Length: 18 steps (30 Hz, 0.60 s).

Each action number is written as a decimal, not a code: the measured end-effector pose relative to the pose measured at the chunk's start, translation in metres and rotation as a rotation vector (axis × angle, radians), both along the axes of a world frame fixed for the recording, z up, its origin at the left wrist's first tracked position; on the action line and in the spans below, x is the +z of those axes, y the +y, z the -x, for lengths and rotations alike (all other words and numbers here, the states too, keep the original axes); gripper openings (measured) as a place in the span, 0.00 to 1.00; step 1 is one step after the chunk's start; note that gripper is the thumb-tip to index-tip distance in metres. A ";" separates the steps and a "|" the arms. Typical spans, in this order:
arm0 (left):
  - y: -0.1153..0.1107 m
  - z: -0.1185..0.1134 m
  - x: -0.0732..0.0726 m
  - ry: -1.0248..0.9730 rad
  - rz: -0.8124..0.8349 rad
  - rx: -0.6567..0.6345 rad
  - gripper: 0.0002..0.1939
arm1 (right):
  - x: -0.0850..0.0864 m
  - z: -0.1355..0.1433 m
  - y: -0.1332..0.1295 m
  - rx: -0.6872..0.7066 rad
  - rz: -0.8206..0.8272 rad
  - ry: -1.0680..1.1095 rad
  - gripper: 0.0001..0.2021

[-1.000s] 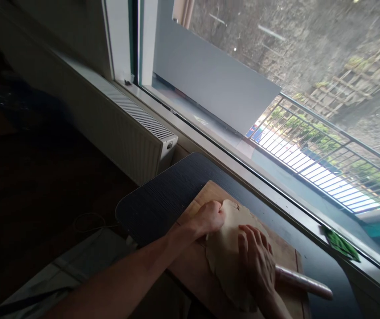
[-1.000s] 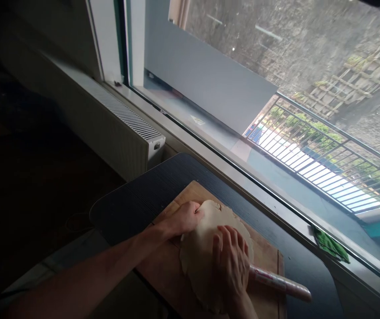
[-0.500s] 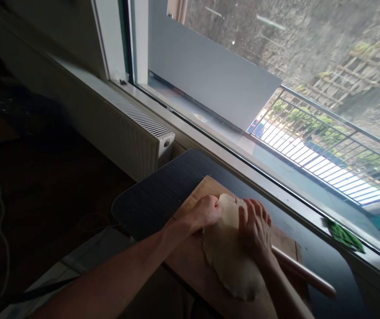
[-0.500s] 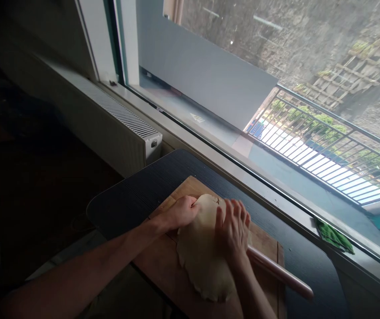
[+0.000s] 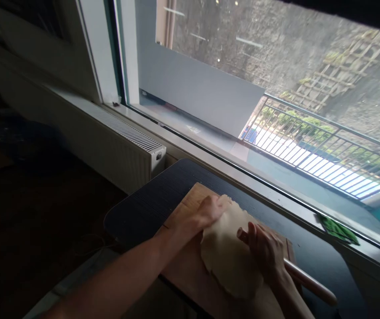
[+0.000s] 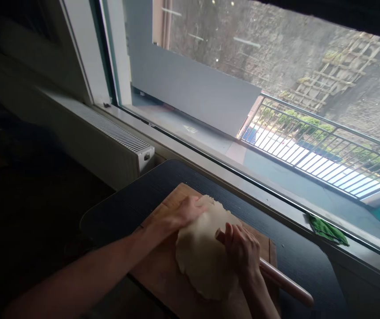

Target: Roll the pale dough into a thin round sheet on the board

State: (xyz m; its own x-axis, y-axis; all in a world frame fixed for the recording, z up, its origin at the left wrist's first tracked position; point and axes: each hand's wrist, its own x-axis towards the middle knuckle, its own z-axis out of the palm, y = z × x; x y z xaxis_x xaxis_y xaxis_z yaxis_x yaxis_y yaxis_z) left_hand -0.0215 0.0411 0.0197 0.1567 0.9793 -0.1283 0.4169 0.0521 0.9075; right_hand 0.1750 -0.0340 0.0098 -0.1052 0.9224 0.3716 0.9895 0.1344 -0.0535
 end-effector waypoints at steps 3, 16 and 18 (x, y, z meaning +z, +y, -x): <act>-0.035 0.006 -0.012 -0.116 -0.073 0.025 0.14 | 0.007 0.004 -0.002 0.045 0.016 0.016 0.18; 0.020 0.014 -0.029 0.115 -0.039 -0.206 0.10 | -0.001 0.032 0.037 -0.073 0.106 -0.028 0.17; 0.018 0.015 -0.035 0.078 -0.036 -0.175 0.10 | -0.005 0.034 0.035 -0.108 0.038 -0.035 0.20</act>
State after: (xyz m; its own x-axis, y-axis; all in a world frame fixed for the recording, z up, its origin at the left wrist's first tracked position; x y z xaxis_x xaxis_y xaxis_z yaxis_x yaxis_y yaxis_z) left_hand -0.0361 0.0591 -0.0152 0.3162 0.9421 -0.1119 0.4860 -0.0596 0.8720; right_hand 0.1408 0.0012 0.0051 -0.0165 0.9424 0.3340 0.9995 0.0251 -0.0216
